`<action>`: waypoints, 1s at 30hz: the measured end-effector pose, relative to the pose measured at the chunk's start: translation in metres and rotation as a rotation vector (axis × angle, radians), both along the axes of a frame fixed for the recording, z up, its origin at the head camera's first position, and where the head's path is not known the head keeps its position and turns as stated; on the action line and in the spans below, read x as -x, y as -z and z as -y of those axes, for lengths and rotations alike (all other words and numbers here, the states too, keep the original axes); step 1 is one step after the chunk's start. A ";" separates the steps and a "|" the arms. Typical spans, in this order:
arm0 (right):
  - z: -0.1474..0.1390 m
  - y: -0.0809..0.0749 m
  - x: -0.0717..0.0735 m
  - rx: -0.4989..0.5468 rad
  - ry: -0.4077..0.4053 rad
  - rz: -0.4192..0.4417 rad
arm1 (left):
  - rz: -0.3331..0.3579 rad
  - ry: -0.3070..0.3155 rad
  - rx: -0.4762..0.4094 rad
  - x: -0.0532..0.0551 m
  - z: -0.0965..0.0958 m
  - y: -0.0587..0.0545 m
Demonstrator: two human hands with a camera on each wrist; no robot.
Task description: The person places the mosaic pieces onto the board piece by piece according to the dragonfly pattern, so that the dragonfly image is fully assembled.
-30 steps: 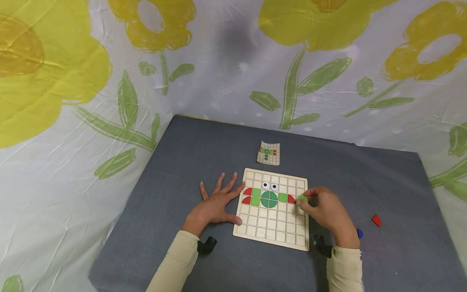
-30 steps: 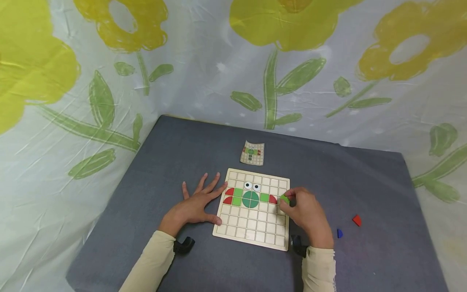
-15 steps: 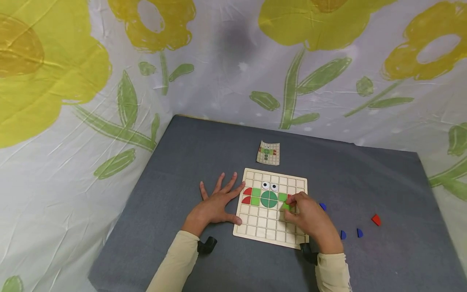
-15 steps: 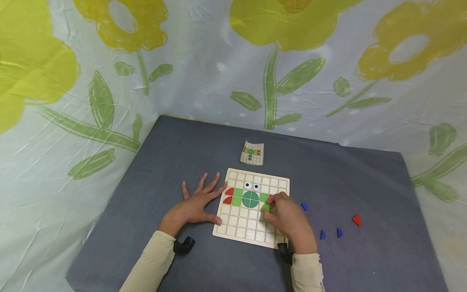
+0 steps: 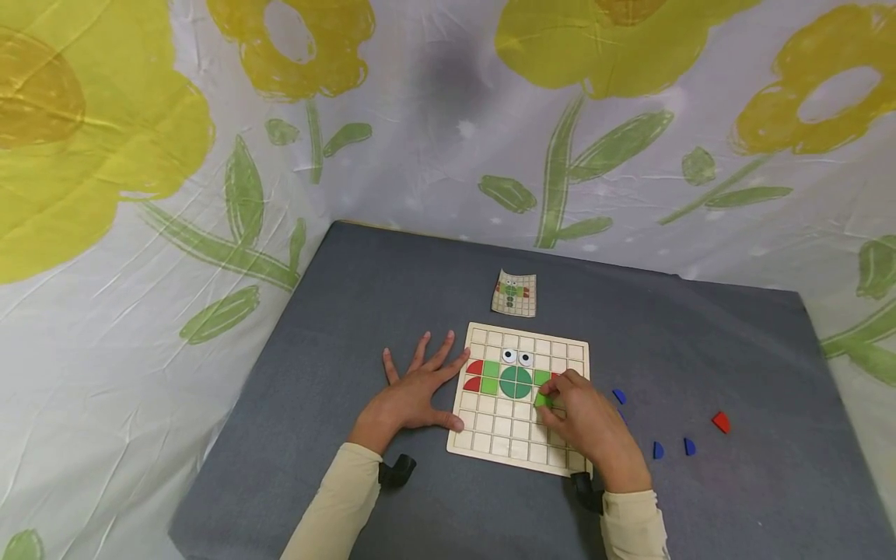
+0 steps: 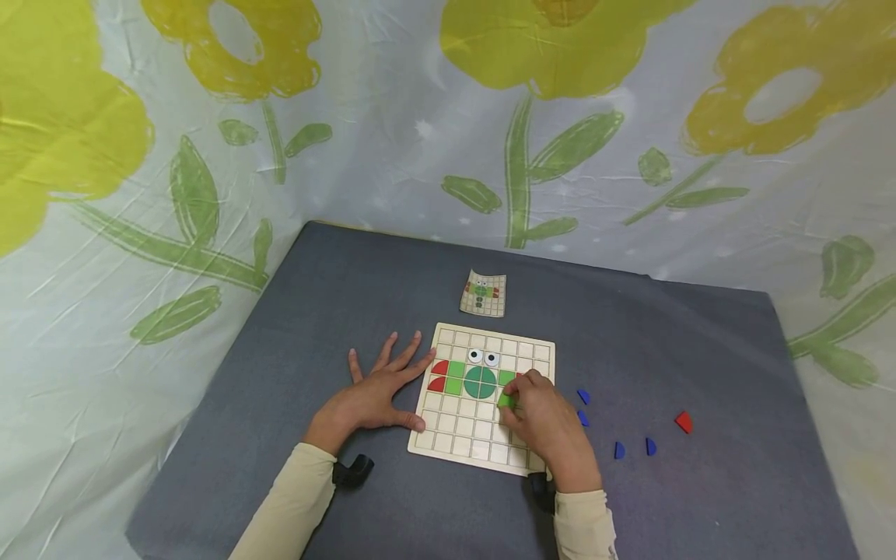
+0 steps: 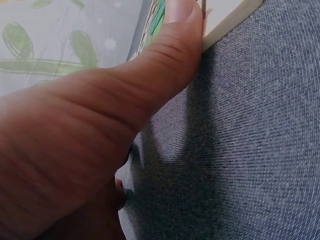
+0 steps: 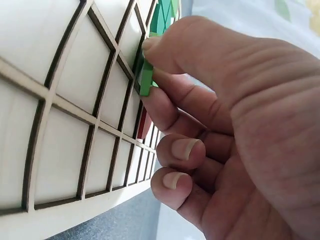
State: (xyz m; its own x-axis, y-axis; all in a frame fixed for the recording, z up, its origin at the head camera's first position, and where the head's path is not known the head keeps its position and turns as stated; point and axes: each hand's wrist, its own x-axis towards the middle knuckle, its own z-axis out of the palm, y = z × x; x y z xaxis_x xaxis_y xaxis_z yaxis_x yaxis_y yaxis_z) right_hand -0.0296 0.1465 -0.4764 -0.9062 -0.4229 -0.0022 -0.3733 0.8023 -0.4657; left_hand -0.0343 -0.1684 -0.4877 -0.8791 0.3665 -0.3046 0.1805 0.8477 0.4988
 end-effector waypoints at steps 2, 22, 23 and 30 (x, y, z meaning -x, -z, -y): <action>0.000 0.000 0.000 -0.007 -0.002 -0.005 | 0.002 0.000 0.003 0.000 0.000 0.000; 0.003 0.004 0.002 0.014 -0.009 -0.095 | 0.010 -0.002 -0.005 0.000 0.000 -0.003; 0.003 0.004 0.002 0.015 -0.007 -0.094 | 0.009 -0.003 -0.004 0.000 0.000 -0.003; 0.004 0.002 0.003 0.006 -0.007 -0.092 | 0.003 -0.007 0.000 -0.001 -0.002 -0.005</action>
